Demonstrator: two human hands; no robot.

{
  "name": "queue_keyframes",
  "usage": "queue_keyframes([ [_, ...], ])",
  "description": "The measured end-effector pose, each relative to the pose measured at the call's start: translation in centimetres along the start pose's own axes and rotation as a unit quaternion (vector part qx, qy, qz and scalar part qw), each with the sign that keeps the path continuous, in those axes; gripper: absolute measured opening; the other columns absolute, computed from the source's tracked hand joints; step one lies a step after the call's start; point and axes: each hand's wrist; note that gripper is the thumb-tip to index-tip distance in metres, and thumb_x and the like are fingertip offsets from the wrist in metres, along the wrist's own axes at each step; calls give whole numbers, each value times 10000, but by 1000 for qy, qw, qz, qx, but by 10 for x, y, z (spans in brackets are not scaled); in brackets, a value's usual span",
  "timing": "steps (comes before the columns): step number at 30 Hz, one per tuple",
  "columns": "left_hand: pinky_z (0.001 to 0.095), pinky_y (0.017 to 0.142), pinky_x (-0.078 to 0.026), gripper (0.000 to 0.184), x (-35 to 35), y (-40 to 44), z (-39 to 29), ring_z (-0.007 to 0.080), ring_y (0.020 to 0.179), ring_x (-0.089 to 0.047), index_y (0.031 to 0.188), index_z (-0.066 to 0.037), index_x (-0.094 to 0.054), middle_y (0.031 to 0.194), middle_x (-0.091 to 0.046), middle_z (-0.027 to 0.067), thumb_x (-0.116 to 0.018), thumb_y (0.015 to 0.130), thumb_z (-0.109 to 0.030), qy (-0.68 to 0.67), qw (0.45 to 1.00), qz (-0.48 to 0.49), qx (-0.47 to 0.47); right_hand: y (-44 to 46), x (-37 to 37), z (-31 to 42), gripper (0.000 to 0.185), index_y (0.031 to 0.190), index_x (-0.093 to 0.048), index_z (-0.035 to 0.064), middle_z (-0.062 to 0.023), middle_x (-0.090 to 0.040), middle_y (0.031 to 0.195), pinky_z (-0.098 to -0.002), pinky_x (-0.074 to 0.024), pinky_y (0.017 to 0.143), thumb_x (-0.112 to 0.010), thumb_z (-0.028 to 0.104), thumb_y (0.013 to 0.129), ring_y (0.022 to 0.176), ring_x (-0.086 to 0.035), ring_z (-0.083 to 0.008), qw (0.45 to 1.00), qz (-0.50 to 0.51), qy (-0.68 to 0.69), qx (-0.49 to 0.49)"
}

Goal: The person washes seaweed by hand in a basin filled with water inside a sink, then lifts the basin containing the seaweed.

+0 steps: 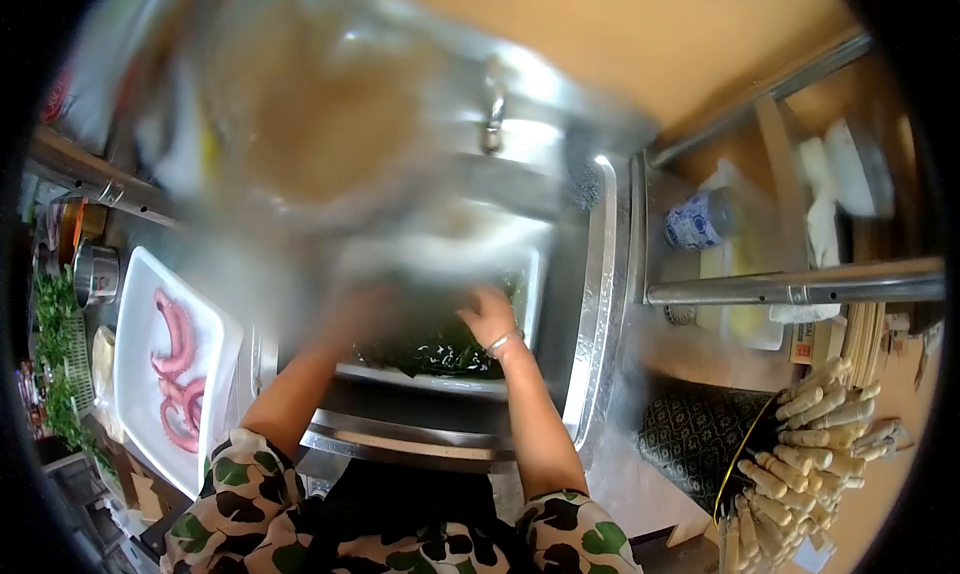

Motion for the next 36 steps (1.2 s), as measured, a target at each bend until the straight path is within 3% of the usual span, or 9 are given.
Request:
queue_keyframes([
  [6, 341, 886, -413, 725, -18, -18, 0, 314, 1012, -515, 1272, -49, -358, 1128, -524, 163, -723, 667, -213, 126, 987, -82, 59, -12, -53, -78, 820, 1259, -367, 28, -207, -402, 1224, -355, -316, 977, -762, 293, 591, 1169, -357, -327, 967, -123, 105, -194],
  [9, 353, 863, -429, 729, -15, -16, -48, 268, 989, -530, 1257, -63, -362, 1117, -527, 133, -745, 657, -220, -116, 958, -11, 264, 6, -70, -84, 908, 1302, -279, -3, -154, -462, 1189, -286, -362, 920, -794, 220, 589, 1084, -451, -221, 956, -91, 191, -204],
  [11, 362, 827, -451, 669, -8, -16, -84, 227, 976, -533, 1202, -66, -409, 1105, -530, 108, -755, 648, -210, -347, 873, 39, 340, 13, -60, -54, 808, 1261, -338, -8, -133, -512, 1129, -282, -402, 871, -778, 172, 607, 1019, -496, -208, 949, -39, 235, -207],
  [16, 367, 671, -511, 494, -35, 6, -70, 235, 816, -585, 1107, -54, -468, 961, -583, 103, -702, 673, -97, -311, 866, -33, 390, 35, -78, -62, 480, 1107, -498, -4, -110, -611, 925, -264, -444, 754, -613, -22, 641, 818, -569, -179, 979, -35, 143, -144],
  [21, 338, 622, -508, 332, -37, 9, -75, 216, 775, -590, 1018, -44, -528, 914, -600, 113, -629, 702, -21, -388, 852, 31, 349, 41, -73, -61, 298, 973, -582, 2, -154, -627, 871, -296, -442, 733, -562, -34, 677, 785, -590, -240, 998, -65, 1, 10],
  [25, 312, 719, -478, 302, -13, -18, -122, 234, 844, -576, 995, -35, -560, 940, -592, 111, -596, 695, -22, -91, 991, 58, 83, 31, -31, -9, 318, 991, -578, 39, -158, -601, 925, -327, -435, 778, -626, 38, 677, 873, -562, -315, 985, 55, -160, 44],
  [29, 326, 847, -425, 420, -12, -11, -53, 294, 976, -526, 1074, -32, -534, 1084, -538, 157, -593, 659, -56, 210, 971, 61, -91, 14, 18, 17, 498, 1109, -527, 91, -147, -463, 1195, -339, -322, 971, -693, 177, 648, 1145, -398, -312, 991, 129, 12, 7],
  [33, 344, 885, -404, 590, -6, 24, 1, 315, 1052, -487, 1214, -75, -436, 1168, -481, 194, -608, 650, -88, 48, 992, -112, 38, 40, 22, -17, 679, 1246, -412, 67, -158, -369, 1305, -341, -281, 995, -683, 334, 684, 1225, -312, -292, 980, 51, 69, -179],
  [36, 327, 878, -402, 636, -7, 46, -27, 268, 1059, -486, 1252, -93, -412, 1210, -466, 165, -669, 693, -255, -119, 984, -25, 127, 62, 6, -4, 824, 1307, -307, 21, -184, -312, 1343, -335, -270, 997, -670, 428, 689, 1246, -288, -271, 936, 37, 223, -271],
])
Point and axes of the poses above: each hand's wrist, its own y-axis towards the middle knuckle, its own x-axis out of the back of the hand, z = x × y
